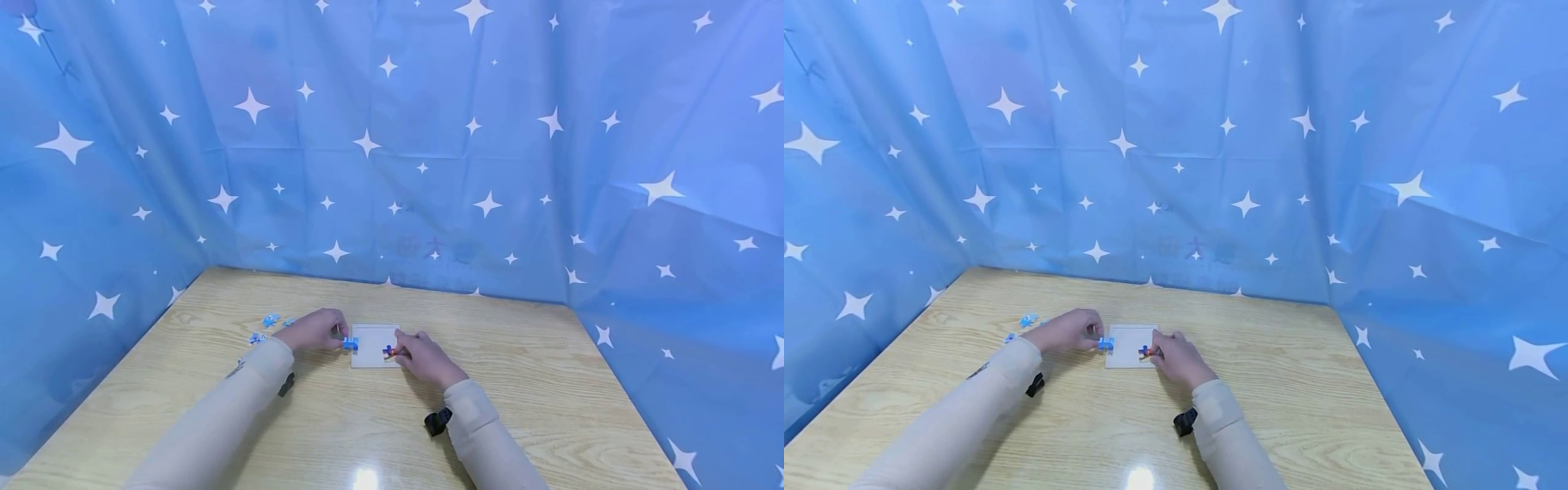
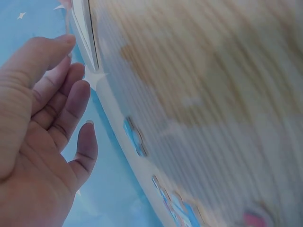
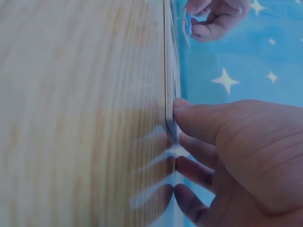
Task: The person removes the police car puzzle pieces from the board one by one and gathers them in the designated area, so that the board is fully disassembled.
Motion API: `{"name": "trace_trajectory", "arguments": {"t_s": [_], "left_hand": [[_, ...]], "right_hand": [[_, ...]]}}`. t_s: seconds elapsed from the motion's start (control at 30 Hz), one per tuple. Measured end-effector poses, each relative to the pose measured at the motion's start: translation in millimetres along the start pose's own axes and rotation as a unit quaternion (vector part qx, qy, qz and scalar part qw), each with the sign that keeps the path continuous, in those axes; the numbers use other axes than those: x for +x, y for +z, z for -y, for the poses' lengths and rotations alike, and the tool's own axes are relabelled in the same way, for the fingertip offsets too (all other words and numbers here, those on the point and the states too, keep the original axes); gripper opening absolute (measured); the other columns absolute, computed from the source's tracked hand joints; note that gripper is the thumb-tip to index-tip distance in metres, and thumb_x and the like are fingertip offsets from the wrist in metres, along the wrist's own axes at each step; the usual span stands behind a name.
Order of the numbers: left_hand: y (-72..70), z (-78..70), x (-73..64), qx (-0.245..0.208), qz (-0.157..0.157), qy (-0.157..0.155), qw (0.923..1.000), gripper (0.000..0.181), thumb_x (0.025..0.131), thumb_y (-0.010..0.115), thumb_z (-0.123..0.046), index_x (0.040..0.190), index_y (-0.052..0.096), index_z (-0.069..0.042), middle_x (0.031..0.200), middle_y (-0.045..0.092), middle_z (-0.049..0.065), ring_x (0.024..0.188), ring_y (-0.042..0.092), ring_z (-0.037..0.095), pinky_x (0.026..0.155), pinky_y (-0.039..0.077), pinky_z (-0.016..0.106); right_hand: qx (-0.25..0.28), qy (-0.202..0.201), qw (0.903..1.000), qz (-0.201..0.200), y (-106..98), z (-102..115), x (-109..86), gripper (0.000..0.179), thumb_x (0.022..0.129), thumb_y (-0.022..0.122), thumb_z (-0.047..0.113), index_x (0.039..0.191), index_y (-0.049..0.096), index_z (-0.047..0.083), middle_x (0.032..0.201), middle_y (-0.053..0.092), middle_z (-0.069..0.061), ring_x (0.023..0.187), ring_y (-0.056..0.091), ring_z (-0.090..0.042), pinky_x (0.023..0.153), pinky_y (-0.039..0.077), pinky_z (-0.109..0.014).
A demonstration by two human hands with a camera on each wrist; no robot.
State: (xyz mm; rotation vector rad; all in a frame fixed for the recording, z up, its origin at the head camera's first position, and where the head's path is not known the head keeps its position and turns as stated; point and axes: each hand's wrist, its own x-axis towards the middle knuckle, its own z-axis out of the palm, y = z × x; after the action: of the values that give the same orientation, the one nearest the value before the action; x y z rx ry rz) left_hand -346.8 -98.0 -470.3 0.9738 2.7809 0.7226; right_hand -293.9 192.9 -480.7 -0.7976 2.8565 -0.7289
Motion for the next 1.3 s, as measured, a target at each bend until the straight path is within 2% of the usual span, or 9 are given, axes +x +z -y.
{"name": "trace_trajectory", "arguments": {"t_s": [0.37,0.6,0.73,1.03,1.3], "left_hand": [[-8.2,14.7,-16.7,0.002,-0.003,0.023,0.9997,0.009,0.087,0.077,-0.008,0.092,0.07,-0.01,0.094,0.063,-0.003,0.081,0.056,0.012,0.074,0.05,0.026],[-16.2,18.4,-27.7,-0.021,-0.003,0.017,0.9996,0.011,0.086,0.077,-0.005,0.094,0.07,-0.009,0.093,0.063,-0.001,0.076,0.055,0.01,0.07,0.051,0.027],[-16.4,23.1,-32.9,-0.017,-0.005,0.016,0.9997,0.012,0.085,0.077,-0.004,0.093,0.07,-0.008,0.091,0.062,-0.002,0.076,0.054,0.009,0.07,0.051,0.025],[-21.6,33.4,-46.3,-0.045,0.009,-0.026,0.9986,0.015,0.085,0.079,-0.004,0.095,0.069,-0.01,0.096,0.062,-0.003,0.082,0.055,0.011,0.076,0.051,0.029],[-26.0,42.5,-55.2,-0.02,0.017,-0.021,0.9994,0.013,0.087,0.077,-0.001,0.097,0.072,-0.01,0.092,0.06,-0.003,0.079,0.052,0.01,0.072,0.05,0.027]], "right_hand": [[0.002,-0.003,1.0,-0.005,1,-3,1.3,0.057,0.102,0.062,0.011,0.151,0.04,-0.004,0.108,0.068,0.002,0.115,0.055,-0.03,0.086,0.048,-0.045],[0.003,-0.004,1.0,-0.005,0,-4,0.5,0.056,0.101,0.063,0.011,0.151,0.041,-0.004,0.109,0.068,0.003,0.116,0.055,-0.031,0.087,0.047,-0.046],[0.003,0.002,1.0,-0.002,0,-4,0.5,0.057,0.101,0.063,0.011,0.152,0.04,-0.003,0.109,0.068,0.003,0.114,0.055,-0.028,0.086,0.048,-0.045],[0.013,0.015,0.9998,-0.001,3,-5,1.3,0.057,0.102,0.062,0.013,0.153,0.039,-0.001,0.107,0.066,0.007,0.113,0.054,-0.025,0.083,0.046,-0.042],[0.017,0.01,0.9998,-0.006,5,-6,3.1,0.057,0.102,0.062,0.012,0.153,0.039,-0.001,0.108,0.067,0.007,0.114,0.054,-0.026,0.084,0.045,-0.042]]}}
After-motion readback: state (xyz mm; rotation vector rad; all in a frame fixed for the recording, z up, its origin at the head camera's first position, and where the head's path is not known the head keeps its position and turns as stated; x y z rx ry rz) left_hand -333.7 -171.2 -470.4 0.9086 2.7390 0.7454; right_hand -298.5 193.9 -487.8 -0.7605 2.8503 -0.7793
